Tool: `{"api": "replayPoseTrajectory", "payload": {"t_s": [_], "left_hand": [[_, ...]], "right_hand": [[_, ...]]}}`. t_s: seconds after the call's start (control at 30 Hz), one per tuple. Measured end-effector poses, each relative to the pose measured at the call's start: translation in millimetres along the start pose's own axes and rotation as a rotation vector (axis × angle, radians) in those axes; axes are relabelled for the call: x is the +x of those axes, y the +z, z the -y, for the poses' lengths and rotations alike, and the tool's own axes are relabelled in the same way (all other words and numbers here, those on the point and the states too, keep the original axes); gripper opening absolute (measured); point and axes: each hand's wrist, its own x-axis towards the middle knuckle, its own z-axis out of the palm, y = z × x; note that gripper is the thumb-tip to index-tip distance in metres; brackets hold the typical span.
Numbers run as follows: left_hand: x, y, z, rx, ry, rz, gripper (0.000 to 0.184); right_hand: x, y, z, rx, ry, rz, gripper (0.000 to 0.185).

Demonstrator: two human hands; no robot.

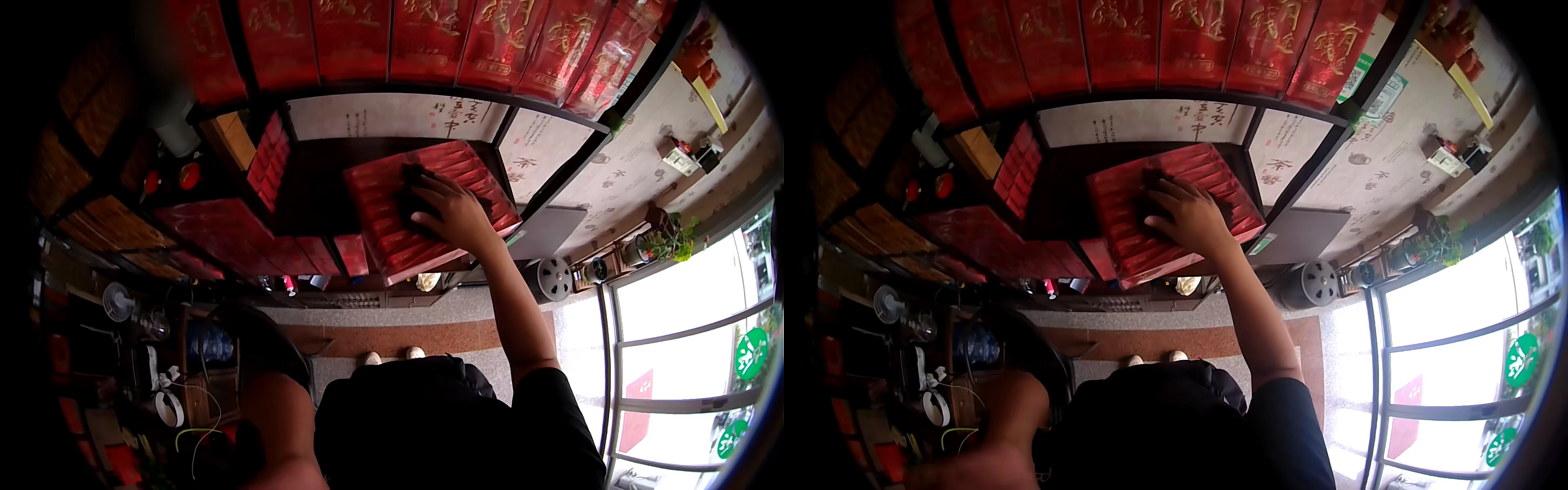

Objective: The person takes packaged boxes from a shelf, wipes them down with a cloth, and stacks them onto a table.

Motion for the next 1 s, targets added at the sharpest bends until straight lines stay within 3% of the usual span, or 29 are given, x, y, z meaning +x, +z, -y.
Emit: {"api": "replayPoseTrajectory", "payload": {"t_s": [0.03, 0.07, 0.13, 0.2, 0.23, 0.3, 0.33, 0.4, 0.6, 0.73, 0.9, 1.0], "left_hand": [[-26.2, -4.7, 11.8, 0.358, 0.033, -0.027, 0.022], [-54.1, -16.9, 19.9, 0.361, -0.066, 0.052, 0.018], [-140.1, -67.6, 27.2, 0.365, -0.438, 0.353, 0.047], [-204.3, -35.8, 35.7, 0.754, -1.37, -0.037, 0.061], [-233.1, -39.5, 29.0, 0.669, -1.814, -0.44, 0.063], [-257.7, -62.8, 26.2, 0.143, -2.317, -0.889, 0.053], [-262.5, -62.7, 23.7, 0.139, -2.319, -0.89, 0.053], [-269.1, -58.3, 24.5, -0.247, -2.136, -0.909, 0.048], [-274.1, -56.4, 14.2, -0.12, -2.171, -0.902, 0.055], [-278.5, -63.8, 0.7, -0.154, -2.185, -0.746, 0.056], [-271.9, -51.1, 2.9, -0.056, -2.172, -0.799, 0.051], [-253.1, -40.1, 5.4, -0.002, -2.184, -0.794, 0.05]], "right_hand": [[-2.7, 2.1, 2.9, 0.004, -0.003, 0.003, 0.051], [-4.5, 2.9, 4.7, -0.029, -0.016, -0.02, 0.054], [-6.2, 4.3, 5.9, -0.063, -0.021, -0.045, 0.057], [-8.7, 6.8, 6.3, -0.077, -0.007, -0.028, 0.06], [-8.4, 5.8, 6.2, -0.082, -0.005, -0.029, 0.06], [-8.7, 5.7, 8.2, -0.073, 0.003, -0.02, 0.06], [-9.5, 6.1, 10.9, -0.076, 0.005, -0.018, 0.06], [-11.9, 6.9, 19.3, -0.104, -0.038, -0.004, 0.06], [-14.0, 25.0, 77.1, -0.045, -0.155, 0.027, 0.051], [-4.1, 28.9, 78.9, -0.021, -0.111, 0.007, 0.048], [-3.7, 29.4, 59.1, -0.037, -0.135, -0.012, 0.046], [-6.5, 22.6, 19.8, -0.144, 0.068, -0.099, 0.045]]}}
